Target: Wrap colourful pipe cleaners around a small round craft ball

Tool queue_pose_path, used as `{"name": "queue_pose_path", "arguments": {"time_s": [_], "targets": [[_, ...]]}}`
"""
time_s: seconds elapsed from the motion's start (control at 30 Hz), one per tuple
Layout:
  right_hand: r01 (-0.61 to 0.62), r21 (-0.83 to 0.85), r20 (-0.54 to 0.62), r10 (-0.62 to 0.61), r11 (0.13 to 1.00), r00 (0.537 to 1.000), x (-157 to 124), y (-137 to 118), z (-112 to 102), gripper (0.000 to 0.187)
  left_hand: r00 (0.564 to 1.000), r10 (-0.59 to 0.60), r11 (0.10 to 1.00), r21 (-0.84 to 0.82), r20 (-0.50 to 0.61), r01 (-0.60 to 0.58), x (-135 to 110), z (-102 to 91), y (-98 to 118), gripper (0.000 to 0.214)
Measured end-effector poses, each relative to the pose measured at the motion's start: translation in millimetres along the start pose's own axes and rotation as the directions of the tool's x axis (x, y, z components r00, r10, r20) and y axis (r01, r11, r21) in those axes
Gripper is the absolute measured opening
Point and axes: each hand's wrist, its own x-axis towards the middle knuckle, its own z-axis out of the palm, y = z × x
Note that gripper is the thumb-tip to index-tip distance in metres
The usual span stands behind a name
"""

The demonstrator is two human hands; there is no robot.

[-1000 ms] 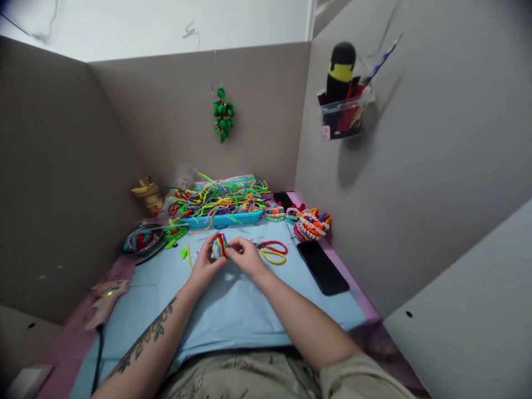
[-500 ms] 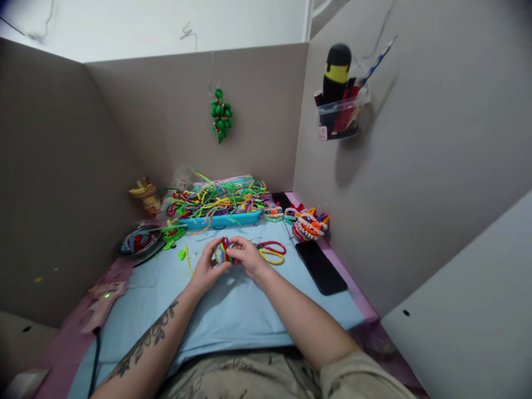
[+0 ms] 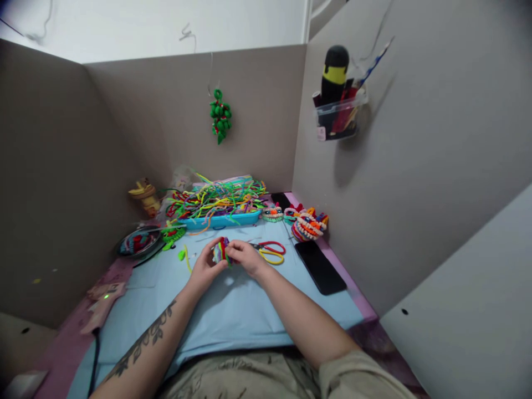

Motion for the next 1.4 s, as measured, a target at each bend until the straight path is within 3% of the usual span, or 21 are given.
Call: {"name": "queue_pose_path", "arguments": {"time_s": [0.13, 0.47, 0.57, 0.73, 0.87, 1.1, 1.23, 1.4], "targets": [[0.002, 0.047, 0.021, -0.003, 0.999, 1.000, 0, 2, 3, 0.029, 0.998, -0.052, 0.987, -0.149, 0.018, 0.054, 2, -0.1, 0, 0.063], [0.072, 0.028, -0.100, -0.069, 0.997, 0.993, 1, 0, 8, 0.015, 0.997, -0.077, 0.973, -0.217, -0.012, 0.072, 5, -1.9, -3, 0.063], [0.022, 0.038, -0.089, -0.018, 0.999, 0.996, 1, 0, 7, 0.017, 0.996, -0.093, 0.966, -0.242, -0.001, 0.090, 5, -3.4, -5, 0.063], [-0.062, 0.042, 0.000, 0.062, 0.997, 0.998, 1, -1, 3, 0.019, 0.987, -0.121, 0.960, -0.242, 0.107, 0.144, 4, -4.9, -5, 0.062], [-0.131, 0.081, -0.087, 0.138, 0.988, 0.987, 3, -1, -2, 0.012, 0.980, -0.131, 0.967, -0.198, 0.152, 0.160, 3, -5.0, -3, 0.064], [-0.286, 0.300, -0.068, 0.320, 0.910, 0.945, 1, -7, -1, 0.015, 0.980, -0.112, 0.973, -0.184, 0.165, 0.142, 4, -6.1, -4, 0.063], [-0.372, 0.269, 0.015, 0.382, 0.888, 0.924, -2, -10, -1, 0.017, 0.982, -0.111, 0.974, -0.181, 0.151, 0.138, 4, -6.6, -4, 0.064], [-0.383, 0.253, 0.046, 0.385, 0.888, 0.922, -2, -10, -3, 0.022, 0.983, -0.104, 0.975, -0.180, 0.149, 0.131, 5, -6.7, -3, 0.065]]}}
